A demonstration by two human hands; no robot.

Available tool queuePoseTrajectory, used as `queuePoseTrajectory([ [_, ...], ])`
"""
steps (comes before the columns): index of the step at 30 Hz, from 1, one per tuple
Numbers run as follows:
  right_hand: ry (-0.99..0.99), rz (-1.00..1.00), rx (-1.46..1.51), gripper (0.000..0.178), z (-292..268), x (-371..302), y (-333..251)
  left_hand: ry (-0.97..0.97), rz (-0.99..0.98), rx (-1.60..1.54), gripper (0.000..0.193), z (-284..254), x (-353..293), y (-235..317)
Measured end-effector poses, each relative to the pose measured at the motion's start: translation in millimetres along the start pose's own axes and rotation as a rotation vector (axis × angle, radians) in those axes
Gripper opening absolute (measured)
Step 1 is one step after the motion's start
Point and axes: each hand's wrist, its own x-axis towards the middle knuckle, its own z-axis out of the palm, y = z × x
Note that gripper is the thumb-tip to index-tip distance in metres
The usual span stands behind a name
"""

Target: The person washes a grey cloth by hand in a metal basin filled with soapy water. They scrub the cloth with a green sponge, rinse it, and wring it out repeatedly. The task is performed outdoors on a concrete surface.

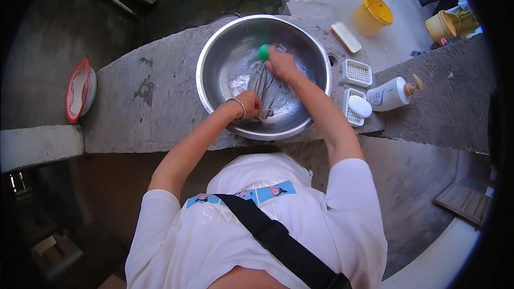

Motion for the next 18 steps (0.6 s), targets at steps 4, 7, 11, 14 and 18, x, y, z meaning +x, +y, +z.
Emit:
queuePoseTrajectory([
  [4,0.069,0.045,0.069,0.041,-2.7,1.7,-7.3,-0.029,-0.022,-0.027,0.017,5.3,-2.9,-7.9],
  [7,-0.075,-0.127,0.082,0.041,4.7,-24.6,-42.0,0.017,0.001,0.002,0.019,8.3,0.2,-11.0],
  [11,0.117,-0.101,0.085,0.045,29.9,-10.4,1.5,-0.117,0.072,-0.006,0.020,-1.3,-2.2,-8.1],
  [14,0.098,0.237,0.067,0.051,-12.2,5.2,11.3,-0.255,0.033,-0.151,0.020,-13.6,-4.1,-8.5],
  [18,0.227,0.290,0.298,0.047,-3.8,-6.6,20.2,0.011,-0.061,-0.154,0.036,-34.3,5.1,-2.9],
])
